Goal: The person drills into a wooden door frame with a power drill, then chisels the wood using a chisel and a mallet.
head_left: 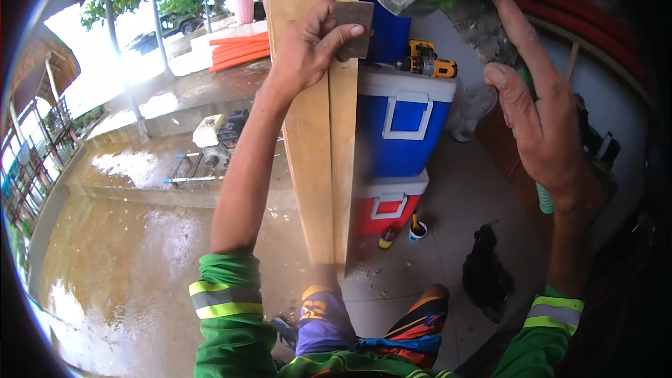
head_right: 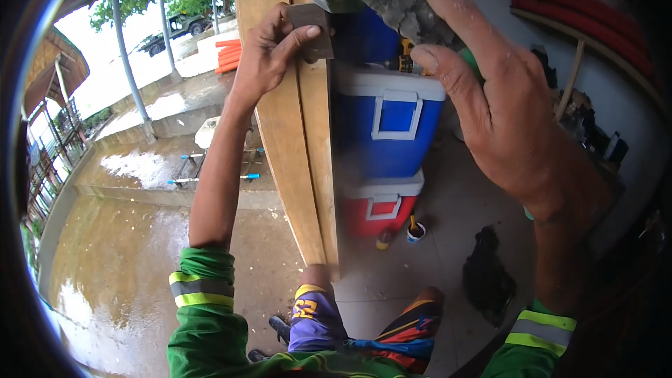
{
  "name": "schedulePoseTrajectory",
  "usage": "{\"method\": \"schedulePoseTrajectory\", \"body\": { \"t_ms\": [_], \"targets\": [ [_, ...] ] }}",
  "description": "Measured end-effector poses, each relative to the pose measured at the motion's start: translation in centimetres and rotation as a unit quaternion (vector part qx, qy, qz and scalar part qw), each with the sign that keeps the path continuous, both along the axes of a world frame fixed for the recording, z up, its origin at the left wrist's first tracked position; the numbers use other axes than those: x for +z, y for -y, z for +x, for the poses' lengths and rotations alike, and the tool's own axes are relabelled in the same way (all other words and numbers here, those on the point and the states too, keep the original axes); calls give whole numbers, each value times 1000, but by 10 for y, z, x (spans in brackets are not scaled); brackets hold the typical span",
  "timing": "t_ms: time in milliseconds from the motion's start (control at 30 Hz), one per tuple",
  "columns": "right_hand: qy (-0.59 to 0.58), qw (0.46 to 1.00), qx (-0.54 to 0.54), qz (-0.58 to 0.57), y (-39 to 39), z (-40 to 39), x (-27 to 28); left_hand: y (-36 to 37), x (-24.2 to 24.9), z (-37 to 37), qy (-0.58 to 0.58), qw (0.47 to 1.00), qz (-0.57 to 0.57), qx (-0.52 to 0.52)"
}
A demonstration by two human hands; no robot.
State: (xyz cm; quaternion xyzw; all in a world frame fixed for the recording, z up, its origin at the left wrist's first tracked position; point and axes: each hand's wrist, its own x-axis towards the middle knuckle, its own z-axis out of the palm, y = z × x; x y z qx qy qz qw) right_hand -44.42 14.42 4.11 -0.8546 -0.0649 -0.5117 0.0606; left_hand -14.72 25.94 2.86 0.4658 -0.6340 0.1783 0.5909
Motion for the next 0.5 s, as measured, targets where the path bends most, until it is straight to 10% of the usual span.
{"method": "schedulePoseTrajectory", "body": {
  "t_ms": [200,500],
  "targets": [
    [-44,997,13,-56,0,7,12,-17,2,-2,134,977,-9,167],
    [-45,999,2,-9,-3,1,33,-11,15,9,144,978,34,144]
  ]
}}
